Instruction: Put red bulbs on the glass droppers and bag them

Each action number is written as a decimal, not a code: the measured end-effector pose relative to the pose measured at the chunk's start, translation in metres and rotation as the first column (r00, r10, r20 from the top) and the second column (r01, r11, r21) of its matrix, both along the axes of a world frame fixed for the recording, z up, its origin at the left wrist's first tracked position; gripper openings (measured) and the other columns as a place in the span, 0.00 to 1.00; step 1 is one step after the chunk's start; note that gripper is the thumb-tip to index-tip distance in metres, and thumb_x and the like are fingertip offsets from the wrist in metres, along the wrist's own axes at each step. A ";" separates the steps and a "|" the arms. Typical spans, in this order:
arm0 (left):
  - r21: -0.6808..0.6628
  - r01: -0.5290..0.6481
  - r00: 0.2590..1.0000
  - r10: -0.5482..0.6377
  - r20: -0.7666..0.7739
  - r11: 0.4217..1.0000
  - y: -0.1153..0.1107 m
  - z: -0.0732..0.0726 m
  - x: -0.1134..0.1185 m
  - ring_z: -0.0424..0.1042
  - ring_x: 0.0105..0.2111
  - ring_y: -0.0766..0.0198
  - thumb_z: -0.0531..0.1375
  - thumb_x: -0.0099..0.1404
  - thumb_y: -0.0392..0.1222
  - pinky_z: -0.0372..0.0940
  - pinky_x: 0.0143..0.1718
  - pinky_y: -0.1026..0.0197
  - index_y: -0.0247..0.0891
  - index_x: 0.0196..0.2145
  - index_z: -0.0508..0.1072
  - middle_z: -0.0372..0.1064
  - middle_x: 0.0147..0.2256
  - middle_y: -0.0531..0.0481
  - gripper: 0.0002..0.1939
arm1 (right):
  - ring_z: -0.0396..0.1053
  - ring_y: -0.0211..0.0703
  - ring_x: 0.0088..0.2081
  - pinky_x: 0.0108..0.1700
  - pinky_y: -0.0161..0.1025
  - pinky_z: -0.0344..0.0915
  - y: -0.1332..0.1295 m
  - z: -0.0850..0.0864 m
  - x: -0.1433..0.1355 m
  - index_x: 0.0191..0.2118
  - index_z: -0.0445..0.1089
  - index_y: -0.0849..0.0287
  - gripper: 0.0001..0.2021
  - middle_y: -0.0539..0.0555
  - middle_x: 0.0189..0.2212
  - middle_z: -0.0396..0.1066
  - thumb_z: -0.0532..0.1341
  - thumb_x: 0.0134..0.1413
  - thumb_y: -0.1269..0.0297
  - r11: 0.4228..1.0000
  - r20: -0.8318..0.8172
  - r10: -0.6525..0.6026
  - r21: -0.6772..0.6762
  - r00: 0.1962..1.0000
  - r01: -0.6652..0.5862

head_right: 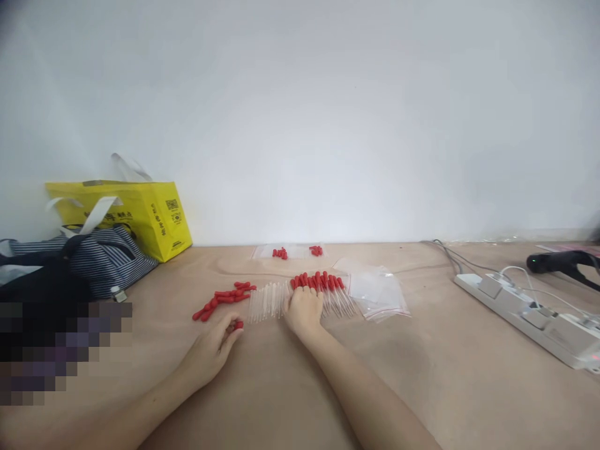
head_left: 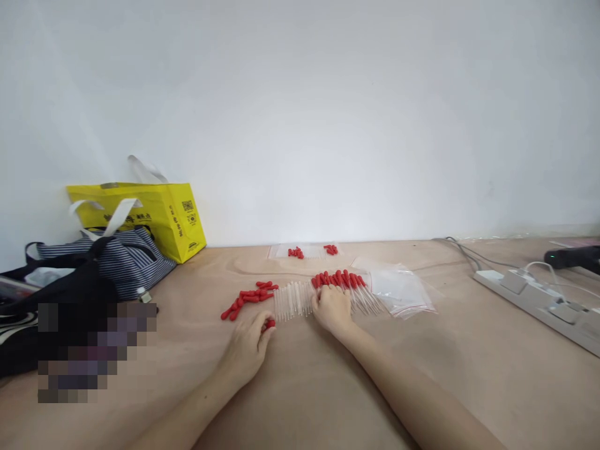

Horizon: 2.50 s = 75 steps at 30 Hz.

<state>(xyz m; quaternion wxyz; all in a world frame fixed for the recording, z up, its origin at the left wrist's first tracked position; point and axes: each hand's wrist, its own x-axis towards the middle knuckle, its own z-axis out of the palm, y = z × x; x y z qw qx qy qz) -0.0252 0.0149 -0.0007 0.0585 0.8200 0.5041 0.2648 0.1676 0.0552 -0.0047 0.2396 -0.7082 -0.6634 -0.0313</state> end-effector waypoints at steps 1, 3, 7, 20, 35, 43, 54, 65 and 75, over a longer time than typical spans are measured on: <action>-0.023 0.027 0.998 -0.026 0.059 0.999 -0.001 -0.002 0.002 0.67 0.32 0.61 0.48 0.61 0.38 0.61 0.34 0.59 0.38 0.33 0.63 0.67 0.31 0.49 0.06 | 0.65 0.47 0.35 0.37 0.41 0.52 -0.003 -0.003 0.005 0.29 0.67 0.65 0.11 0.62 0.30 0.70 0.50 0.51 0.67 0.998 -0.042 0.043 0.044 0.998 -0.042; -0.076 0.065 0.985 -0.052 0.163 0.995 -0.004 -0.004 0.004 0.68 0.32 0.62 0.49 0.60 0.39 0.62 0.35 0.60 0.39 0.37 0.62 0.68 0.33 0.49 0.07 | 0.65 0.44 0.31 0.33 0.37 0.54 -0.013 -0.010 0.017 0.28 0.64 0.63 0.10 0.59 0.27 0.68 0.49 0.52 0.68 0.975 -0.139 0.182 0.153 0.973 -0.161; -0.177 0.109 0.949 -0.050 0.311 0.978 -0.008 -0.005 0.009 0.69 0.33 0.62 0.53 0.58 0.41 0.63 0.36 0.60 0.41 0.42 0.63 0.70 0.33 0.50 0.13 | 0.62 0.39 0.26 0.29 0.35 0.56 -0.041 -0.025 0.043 0.30 0.60 0.60 0.07 0.53 0.24 0.66 0.48 0.54 0.68 0.869 -0.263 0.469 0.307 0.843 -0.388; -0.358 0.317 0.624 0.091 0.776 0.878 -0.004 -0.007 0.037 0.68 0.29 0.65 0.60 0.50 0.46 0.62 0.32 0.64 0.37 0.29 0.63 0.67 0.26 0.53 0.12 | 0.62 0.39 0.32 0.39 0.40 0.52 -0.069 -0.017 0.035 0.36 0.64 0.59 0.09 0.52 0.29 0.66 0.49 0.53 0.75 0.771 -0.151 0.624 0.278 0.767 -0.573; -0.405 0.276 0.493 0.233 0.838 0.872 -0.007 -0.008 0.044 0.71 0.35 0.59 0.64 0.45 0.51 0.62 0.41 0.57 0.36 0.26 0.63 0.71 0.29 0.50 0.18 | 0.61 0.37 0.29 0.36 0.37 0.52 -0.079 -0.016 0.017 0.33 0.62 0.59 0.07 0.50 0.25 0.64 0.49 0.53 0.74 0.773 -0.158 0.622 0.281 0.767 -0.569; -0.430 0.307 0.625 0.161 0.764 0.849 -0.010 -0.004 0.043 0.71 0.30 0.61 0.61 0.50 0.51 0.64 0.36 0.60 0.34 0.33 0.70 0.72 0.27 0.49 0.18 | 0.60 0.35 0.27 0.35 0.35 0.51 -0.084 -0.012 0.016 0.31 0.63 0.58 0.07 0.48 0.24 0.63 0.50 0.54 0.72 0.802 -0.203 0.594 0.232 0.779 -0.551; -0.377 0.227 0.743 0.091 0.664 0.898 -0.013 -0.006 0.041 0.67 0.24 0.64 0.57 0.52 0.52 0.63 0.28 0.63 0.35 0.30 0.69 0.68 0.23 0.52 0.16 | 0.57 0.36 0.27 0.34 0.37 0.46 -0.075 -0.008 0.029 0.31 0.67 0.59 0.12 0.51 0.25 0.65 0.49 0.51 0.77 0.759 -0.021 0.636 0.202 0.772 -0.619; -0.004 0.230 0.931 -0.219 0.291 0.973 -0.024 -0.003 0.039 0.66 0.29 0.61 0.50 0.60 0.44 0.58 0.43 0.54 0.40 0.28 0.69 0.66 0.21 0.52 0.11 | 0.56 0.35 0.24 0.32 0.37 0.42 -0.077 -0.004 0.031 0.29 0.66 0.59 0.11 0.49 0.22 0.63 0.49 0.46 0.76 0.721 0.087 0.626 0.316 0.775 -0.617; -0.015 0.274 0.937 -0.263 0.229 0.962 -0.021 -0.003 0.037 0.67 0.30 0.62 0.50 0.60 0.41 0.52 0.48 0.53 0.41 0.31 0.69 0.70 0.28 0.50 0.09 | 0.57 0.35 0.25 0.32 0.37 0.42 -0.075 -0.004 0.029 0.30 0.65 0.59 0.10 0.50 0.24 0.64 0.48 0.50 0.75 0.722 0.080 0.636 0.290 0.768 -0.628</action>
